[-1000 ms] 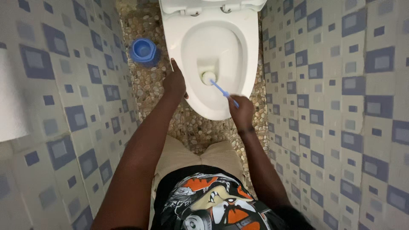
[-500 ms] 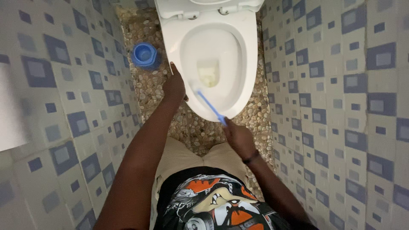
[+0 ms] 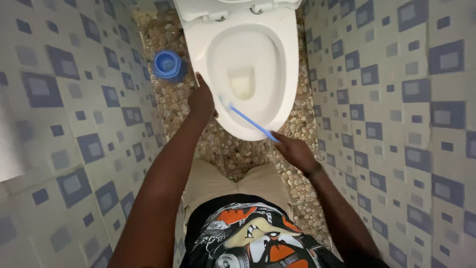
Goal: The person cleans the inside of the toilet bowl using a toilet brush and then wipes a fixture on the wall with a cloth.
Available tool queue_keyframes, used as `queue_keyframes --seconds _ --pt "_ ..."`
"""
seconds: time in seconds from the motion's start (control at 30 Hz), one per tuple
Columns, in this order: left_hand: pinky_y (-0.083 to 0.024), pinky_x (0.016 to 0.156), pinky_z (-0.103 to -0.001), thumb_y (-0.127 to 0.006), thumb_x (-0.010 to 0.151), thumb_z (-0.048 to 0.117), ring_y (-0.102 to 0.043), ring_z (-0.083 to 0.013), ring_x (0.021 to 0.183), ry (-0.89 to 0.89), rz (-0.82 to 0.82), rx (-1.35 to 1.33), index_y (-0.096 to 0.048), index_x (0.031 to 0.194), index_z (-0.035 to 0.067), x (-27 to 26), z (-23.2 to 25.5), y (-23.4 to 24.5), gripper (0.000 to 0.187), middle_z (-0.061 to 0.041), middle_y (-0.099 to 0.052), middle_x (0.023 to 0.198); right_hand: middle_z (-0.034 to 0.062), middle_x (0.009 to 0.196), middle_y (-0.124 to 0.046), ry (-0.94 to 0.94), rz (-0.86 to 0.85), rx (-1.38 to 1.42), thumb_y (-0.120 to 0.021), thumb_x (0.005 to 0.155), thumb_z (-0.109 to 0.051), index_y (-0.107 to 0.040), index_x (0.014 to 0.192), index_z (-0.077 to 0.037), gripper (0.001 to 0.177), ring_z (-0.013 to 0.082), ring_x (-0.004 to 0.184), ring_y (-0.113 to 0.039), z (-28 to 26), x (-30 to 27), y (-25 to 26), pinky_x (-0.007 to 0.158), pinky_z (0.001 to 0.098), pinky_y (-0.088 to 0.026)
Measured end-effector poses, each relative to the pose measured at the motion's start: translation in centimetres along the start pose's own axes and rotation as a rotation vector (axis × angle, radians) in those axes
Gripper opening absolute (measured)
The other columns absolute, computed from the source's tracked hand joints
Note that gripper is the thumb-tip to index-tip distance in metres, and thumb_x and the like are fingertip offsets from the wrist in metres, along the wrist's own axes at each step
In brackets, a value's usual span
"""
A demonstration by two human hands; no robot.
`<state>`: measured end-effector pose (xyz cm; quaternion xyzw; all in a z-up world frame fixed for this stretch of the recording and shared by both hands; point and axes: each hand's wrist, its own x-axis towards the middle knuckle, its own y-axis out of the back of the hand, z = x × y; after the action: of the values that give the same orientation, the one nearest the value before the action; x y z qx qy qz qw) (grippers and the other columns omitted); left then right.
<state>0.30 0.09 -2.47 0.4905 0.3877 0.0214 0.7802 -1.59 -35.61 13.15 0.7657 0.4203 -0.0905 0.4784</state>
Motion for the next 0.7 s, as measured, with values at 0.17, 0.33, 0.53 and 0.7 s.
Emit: queue_keyframes --seconds 0.17,0.33,0.53,0.7 --pt "-0.062 0.074 -0.047 -0.059 0.105 0.019 -0.071 -0.0429 0.104 -0.052 0.109 -0.042 0.012 0.164 0.005 -0.1 -0.8 -1.4 0.093 -0.038 -0.054 0.139 0.0155 0.09 -0.075 0.064 0.002 -0.175 -0.052 0.105 -0.037 -0.047 0.156 -0.022 0.053 0.0308 0.072 -0.071 -2.3 2.8 -0.2 0.072 0.0454 -0.059" --pt "-0.061 0.071 -0.048 -0.063 0.097 0.014 -0.07 -0.0433 0.103 -0.088 0.176 -0.018 0.012 0.16 0.005 1.5 -1.4 -1.6 0.098 -0.039 -0.052 0.137 0.0116 0.084 -0.075 0.144 -0.021 -0.192 -0.054 0.102 -0.041 -0.051 0.149 -0.024 0.05 0.0248 0.061 -0.071 2.2 -1.9 1.5 0.061 0.0389 -0.06" --pt "-0.06 0.081 -0.046 -0.061 0.103 0.014 -0.076 -0.0371 0.1 -0.001 -0.062 -0.04 0.013 0.169 -0.002 -2.8 0.9 2.7 0.1 -0.03 -0.074 0.122 0.0104 0.079 -0.074 0.085 0.011 -0.298 -0.054 0.103 -0.038 -0.044 0.155 -0.023 0.055 0.0211 0.056 -0.067 2.5 0.2 -1.4 0.052 0.0359 -0.058" --pt "-0.059 0.075 -0.045 -0.089 0.074 0.015 -0.069 -0.0378 0.102 -0.049 0.04 -0.02 0.016 0.156 0.0 -2.5 0.4 2.0 0.135 -0.035 -0.059 0.13 0.0099 0.071 -0.071 0.31 0.201 -0.309 -0.056 0.106 -0.031 -0.038 0.159 -0.018 0.058 0.0251 0.056 -0.064 -0.7 4.1 -3.0 0.051 0.0407 -0.052"
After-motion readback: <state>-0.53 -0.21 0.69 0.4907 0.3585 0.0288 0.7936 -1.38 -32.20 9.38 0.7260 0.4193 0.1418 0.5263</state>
